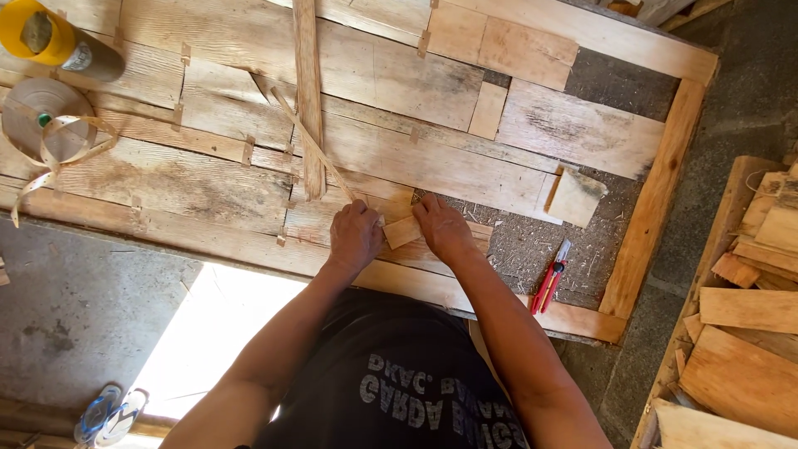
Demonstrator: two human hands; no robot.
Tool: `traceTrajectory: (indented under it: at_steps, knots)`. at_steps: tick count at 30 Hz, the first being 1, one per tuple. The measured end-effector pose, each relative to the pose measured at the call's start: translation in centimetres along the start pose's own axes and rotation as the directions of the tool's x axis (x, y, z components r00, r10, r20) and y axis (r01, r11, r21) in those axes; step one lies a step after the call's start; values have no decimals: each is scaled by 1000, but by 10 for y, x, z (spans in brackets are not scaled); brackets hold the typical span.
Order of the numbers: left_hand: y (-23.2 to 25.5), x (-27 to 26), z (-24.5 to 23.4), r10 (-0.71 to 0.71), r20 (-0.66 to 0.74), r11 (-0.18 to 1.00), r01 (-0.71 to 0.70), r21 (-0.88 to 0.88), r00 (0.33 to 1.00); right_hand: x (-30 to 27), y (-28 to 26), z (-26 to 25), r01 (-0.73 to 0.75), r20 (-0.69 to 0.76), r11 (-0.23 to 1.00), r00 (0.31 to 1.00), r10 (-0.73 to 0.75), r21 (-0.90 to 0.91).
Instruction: Fitting, cutting, and securing small wood pieces into a larger wooden panel assembly using a utility knife and tape.
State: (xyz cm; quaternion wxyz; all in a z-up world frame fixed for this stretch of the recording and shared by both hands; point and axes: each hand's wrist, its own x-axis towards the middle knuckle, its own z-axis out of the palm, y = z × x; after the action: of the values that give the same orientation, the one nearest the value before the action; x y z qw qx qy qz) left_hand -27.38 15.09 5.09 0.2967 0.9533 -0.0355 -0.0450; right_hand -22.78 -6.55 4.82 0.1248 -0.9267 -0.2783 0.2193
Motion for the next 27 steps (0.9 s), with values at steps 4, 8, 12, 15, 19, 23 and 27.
traceTrajectory:
  at_steps: [4,8,12,15,19,23,27]
  knots:
    - [8,0,-10,-31,25,999,32,-33,999,1,5,0,-22,18,1000,1000,23,-7]
    - [11,-5,-12,16,3,997,-16,-78,1000,-14,8,-28,-93,-37,979,994,101,181]
    - [15,-4,-13,9,5,997,-9,-75,1000,-50,72,-18,-313,-345,886,835,428,343]
    - [17,-4,-12,4,2,995,-4,-96,1000,-83,124,-12,-792,-405,511,369,837,335]
    - [21,-1,-7,-6,51,994,11,-105,999,-108,159,-12,-831,-343,388,257,903,398]
    - [24,3,-4,45,42,992,-40,-116,998,-110,155,-23,-858,-75,235,227,971,457]
    - [27,3,-5,48,36,992,-44,-116,998,-113,163,-14,-860,-84,232,217,972,455]
